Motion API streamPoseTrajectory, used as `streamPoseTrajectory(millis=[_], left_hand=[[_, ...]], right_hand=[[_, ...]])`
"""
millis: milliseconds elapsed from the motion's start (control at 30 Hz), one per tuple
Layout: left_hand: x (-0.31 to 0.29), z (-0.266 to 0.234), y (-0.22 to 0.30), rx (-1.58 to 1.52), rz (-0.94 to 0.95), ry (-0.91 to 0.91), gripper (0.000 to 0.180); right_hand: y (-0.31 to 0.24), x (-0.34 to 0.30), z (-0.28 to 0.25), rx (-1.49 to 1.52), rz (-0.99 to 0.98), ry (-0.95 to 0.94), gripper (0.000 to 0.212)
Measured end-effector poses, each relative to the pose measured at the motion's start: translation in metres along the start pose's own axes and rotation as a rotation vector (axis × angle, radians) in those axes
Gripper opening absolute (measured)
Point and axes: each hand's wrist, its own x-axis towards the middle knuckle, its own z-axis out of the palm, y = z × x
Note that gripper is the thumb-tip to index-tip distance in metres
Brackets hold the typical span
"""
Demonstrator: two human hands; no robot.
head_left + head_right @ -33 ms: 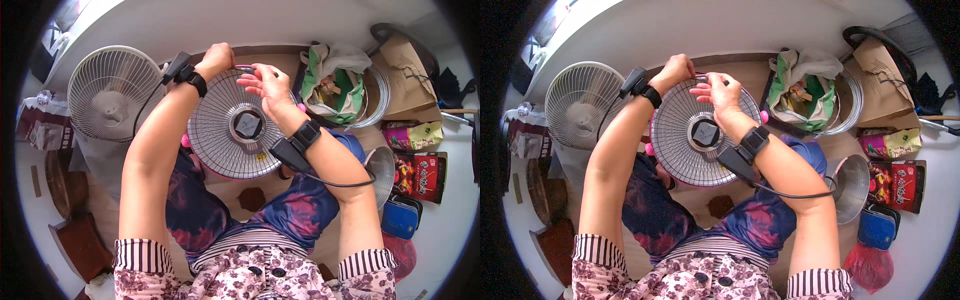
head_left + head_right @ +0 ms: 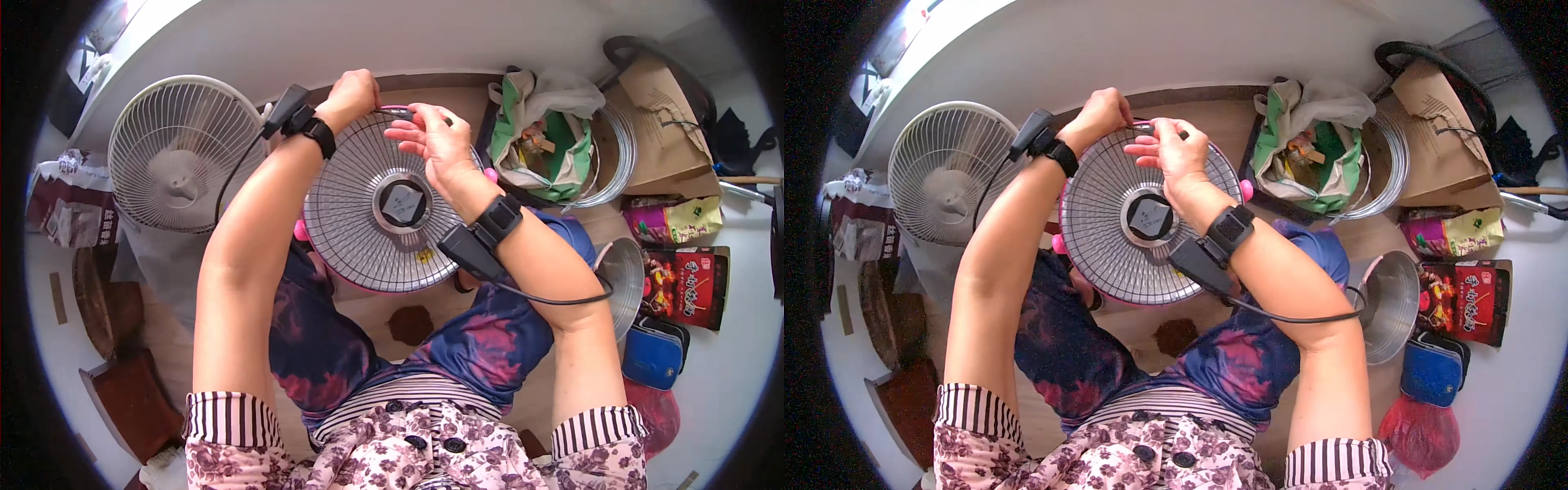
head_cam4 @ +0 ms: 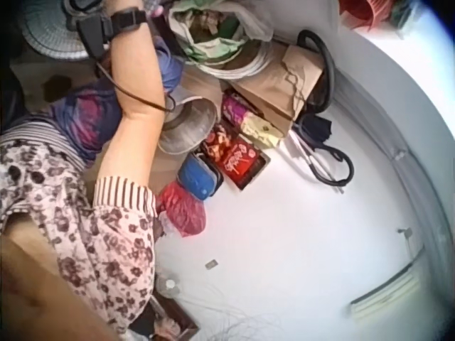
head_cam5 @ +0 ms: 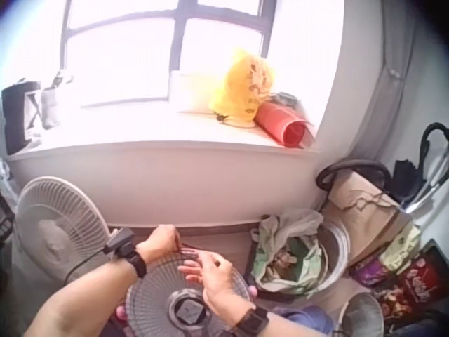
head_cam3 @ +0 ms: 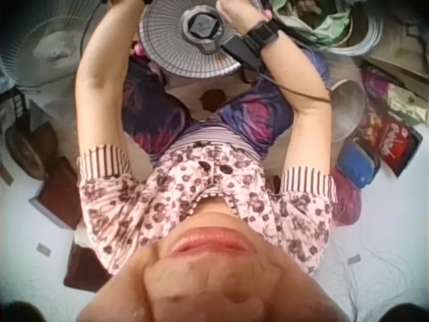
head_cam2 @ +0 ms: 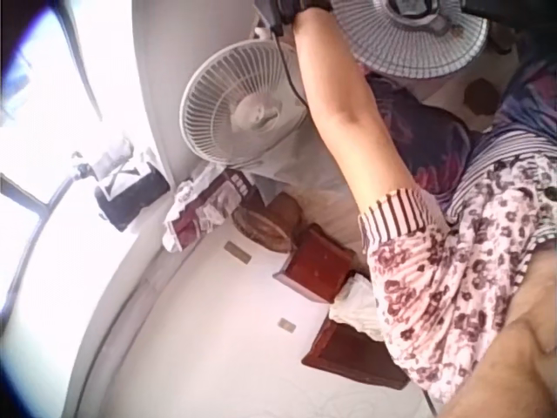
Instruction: The person disassembles the front grill of a round portable heater using a screwdriver, handles the inner components, and then reattaches the grill.
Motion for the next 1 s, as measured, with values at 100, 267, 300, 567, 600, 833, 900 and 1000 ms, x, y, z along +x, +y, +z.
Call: streamPoseTrajectory(millis=[100, 267, 300, 567, 600, 833, 900, 1000], left_hand=[[0.001, -0.001, 0.003, 0.009, -0.015, 0.021, 0.010], [0.001, -0.006, 0.007, 0.006, -0.075, -0.051, 0.016], [0.002, -0.005, 0.007, 0.005, -0.074, -0.053, 0.016], [0.008, -0.003, 0.004, 0.125, -0.168, -0.053, 0.030], [0.007, -0.003, 0.005, 0.126, -0.169, -0.054, 0.030], [0.006, -0.005, 0.014, 0.145, -0.201, -0.079, 0.030], [0.006, -0.006, 0.015, 0.145, -0.202, -0.086, 0.029], [0.007, -0.007, 0.015, 0.157, -0.187, -0.087, 0.028]], right_hand=[[0.002, 0.001, 0.000, -0.033, -0.033, 0.013, 0.021], [0.001, 0.001, 0.000, -0.070, -0.039, 0.010, 0.023], [0.001, 0.001, 0.000, -0.067, -0.038, 0.012, 0.024], [0.004, -0.001, 0.004, -0.102, -0.055, -0.018, 0.027], [0.004, -0.001, 0.004, -0.104, -0.051, -0.010, 0.027], [0.003, 0.002, 0.004, -0.112, -0.066, 0.012, 0.029], [0.000, 0.002, 0.007, -0.112, -0.060, 0.014, 0.029], [-0.002, 0.000, 0.011, -0.104, -0.045, 0.017, 0.026]])
